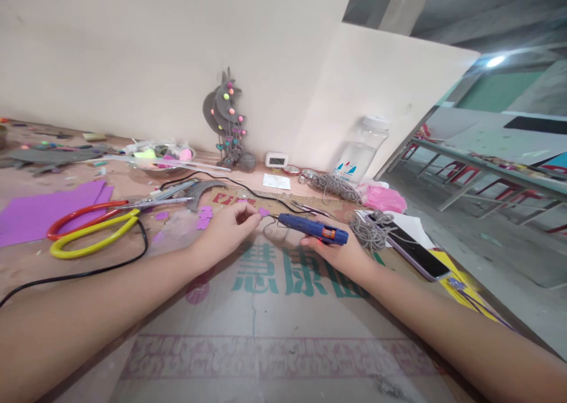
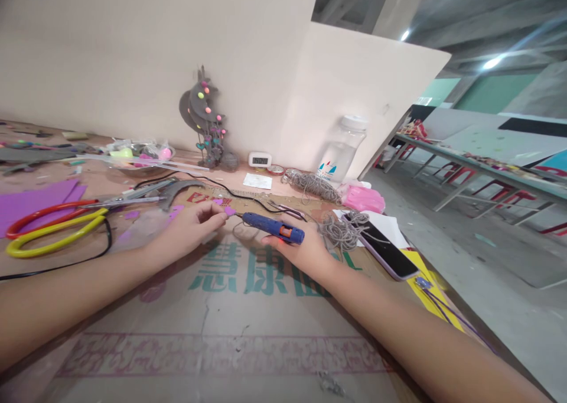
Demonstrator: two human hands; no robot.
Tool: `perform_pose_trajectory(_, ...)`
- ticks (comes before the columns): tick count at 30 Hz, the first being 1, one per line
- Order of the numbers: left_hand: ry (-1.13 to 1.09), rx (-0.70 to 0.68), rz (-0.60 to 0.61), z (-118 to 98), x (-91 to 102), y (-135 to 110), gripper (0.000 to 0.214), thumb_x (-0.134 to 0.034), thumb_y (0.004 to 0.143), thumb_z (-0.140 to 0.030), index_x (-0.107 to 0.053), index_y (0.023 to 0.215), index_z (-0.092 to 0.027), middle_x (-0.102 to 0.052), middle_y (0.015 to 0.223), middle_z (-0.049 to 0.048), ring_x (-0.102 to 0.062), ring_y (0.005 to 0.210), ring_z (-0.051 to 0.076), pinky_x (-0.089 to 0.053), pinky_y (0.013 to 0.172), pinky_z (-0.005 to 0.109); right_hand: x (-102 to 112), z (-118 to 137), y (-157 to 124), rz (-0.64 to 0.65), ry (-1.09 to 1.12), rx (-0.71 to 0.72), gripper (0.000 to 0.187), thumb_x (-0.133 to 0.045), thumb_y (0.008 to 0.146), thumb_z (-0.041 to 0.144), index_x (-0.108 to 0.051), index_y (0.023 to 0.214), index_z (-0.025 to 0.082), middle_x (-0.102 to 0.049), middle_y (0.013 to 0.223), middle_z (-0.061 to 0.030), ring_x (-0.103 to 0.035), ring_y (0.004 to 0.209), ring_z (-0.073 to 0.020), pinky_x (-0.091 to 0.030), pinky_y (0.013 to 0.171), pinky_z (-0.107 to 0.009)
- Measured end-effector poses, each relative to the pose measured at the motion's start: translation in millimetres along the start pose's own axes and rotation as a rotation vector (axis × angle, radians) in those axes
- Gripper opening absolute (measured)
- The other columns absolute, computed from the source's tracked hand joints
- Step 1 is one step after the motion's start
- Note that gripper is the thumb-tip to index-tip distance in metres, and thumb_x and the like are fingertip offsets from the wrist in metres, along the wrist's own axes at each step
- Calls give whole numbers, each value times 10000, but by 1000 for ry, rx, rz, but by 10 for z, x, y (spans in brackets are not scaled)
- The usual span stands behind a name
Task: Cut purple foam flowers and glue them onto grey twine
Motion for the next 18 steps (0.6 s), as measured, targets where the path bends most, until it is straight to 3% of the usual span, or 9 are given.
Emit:
perform_pose_trajectory(6,-10,-3,-6,-26,5,-12,222,-494,833,-350,-522,696,-177,-517,661,-32,-486,643,129,-365,620,250,7,-28,-3,-23,-30,-2,229,-658,760,425,-594,704,212,-631,720,-24,-602,750,-214,-497,712,-337)
perform_pose_trajectory(11,-20,-4,-3,-38,-1,-12,203,-497,826,-334,-524,702,-175,-511,659,-32,-480,647,129,-359,624,252,1,-44,-2,-26,-7,13,186,-659,769,394,-637,836,222,-666,803,-33,-621,806,-223,-498,780,-356)
perform_pose_trajectory(18,-7,-7,-3,-15,-4,-2,212,-497,825,-340,-516,693,-175,-514,657,-27,-480,645,132,-360,620,256,-2,-47,1,-36,-10,10,209,-657,771,417,-639,830,218,-668,787,-35,-629,796,-227,-507,770,-362)
Point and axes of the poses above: each hand's wrist, its own y-axis towards the middle knuckle, its own x-axis out of the back of the hand, z = x × y, the point moved 7 cm from there along y, towards the middle knuckle
